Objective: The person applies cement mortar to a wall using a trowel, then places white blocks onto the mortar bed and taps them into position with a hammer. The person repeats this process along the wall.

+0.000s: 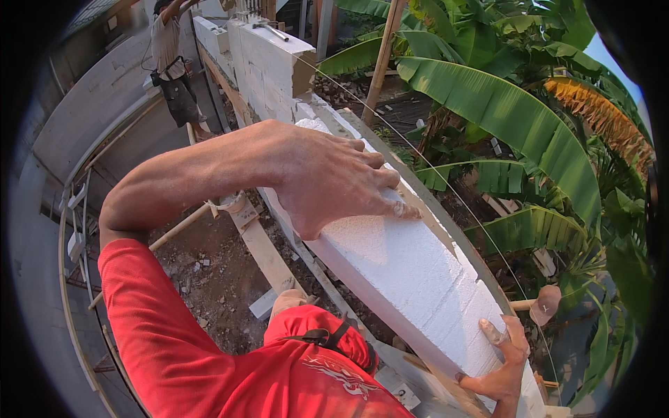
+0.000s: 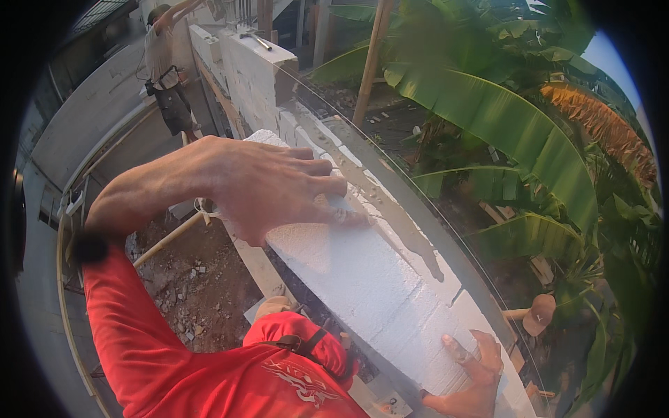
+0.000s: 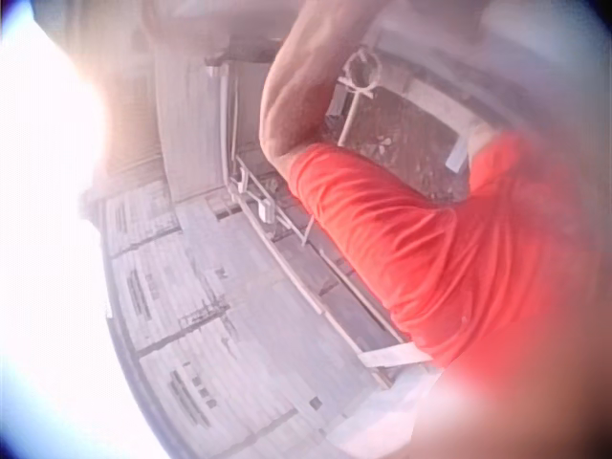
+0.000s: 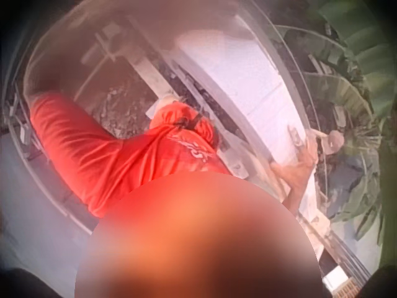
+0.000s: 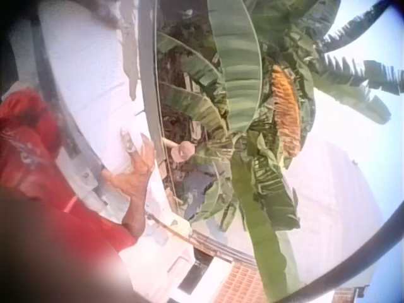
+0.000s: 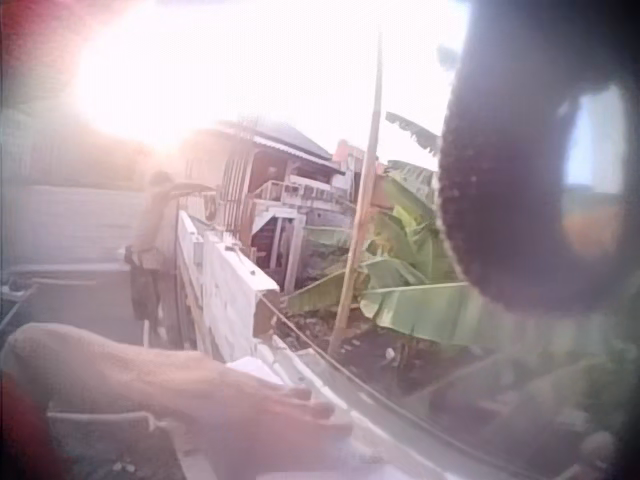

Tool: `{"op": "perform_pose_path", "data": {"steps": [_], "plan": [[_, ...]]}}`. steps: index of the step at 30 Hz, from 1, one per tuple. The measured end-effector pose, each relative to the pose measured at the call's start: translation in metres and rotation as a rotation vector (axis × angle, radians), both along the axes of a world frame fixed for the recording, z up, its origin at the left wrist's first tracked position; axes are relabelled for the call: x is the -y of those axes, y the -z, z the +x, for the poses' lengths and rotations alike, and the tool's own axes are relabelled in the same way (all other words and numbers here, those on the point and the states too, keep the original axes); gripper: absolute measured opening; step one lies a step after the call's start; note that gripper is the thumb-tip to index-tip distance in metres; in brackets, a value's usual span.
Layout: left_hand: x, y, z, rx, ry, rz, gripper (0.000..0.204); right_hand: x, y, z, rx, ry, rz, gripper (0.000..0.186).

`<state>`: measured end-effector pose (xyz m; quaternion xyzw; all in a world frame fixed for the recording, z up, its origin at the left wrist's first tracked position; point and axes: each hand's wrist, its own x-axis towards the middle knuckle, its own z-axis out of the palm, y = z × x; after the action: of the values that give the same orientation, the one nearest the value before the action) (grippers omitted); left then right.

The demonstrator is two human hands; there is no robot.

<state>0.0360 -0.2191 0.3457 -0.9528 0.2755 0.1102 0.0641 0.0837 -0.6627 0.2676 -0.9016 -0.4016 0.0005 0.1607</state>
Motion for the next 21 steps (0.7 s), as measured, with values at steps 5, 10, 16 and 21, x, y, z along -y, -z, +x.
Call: {"op": "perform_pose_path", "data": {"steps": [5, 10, 16, 21], "plan": [[-0.095, -0.084, 0.051, -0.034, 0.104, 0.007, 0.117, -0.089, -0.078, 0.008, 0.172, -0.067, 0.205, 0.096], [-0.157, -0.176, 0.112, -0.077, 0.428, 0.076, 0.111, -0.160, -0.150, 0.034, 0.246, -0.031, 0.225, 0.103], [-0.211, -0.154, 0.189, 0.183, 0.344, -0.080, 0.114, -0.229, -0.195, 0.097, 0.252, 0.112, 0.157, 0.101], [-0.230, -0.099, 0.257, 0.292, 0.113, -0.142, 0.140, -0.259, -0.163, 0.161, 0.212, 0.052, 0.115, 0.092]]}}
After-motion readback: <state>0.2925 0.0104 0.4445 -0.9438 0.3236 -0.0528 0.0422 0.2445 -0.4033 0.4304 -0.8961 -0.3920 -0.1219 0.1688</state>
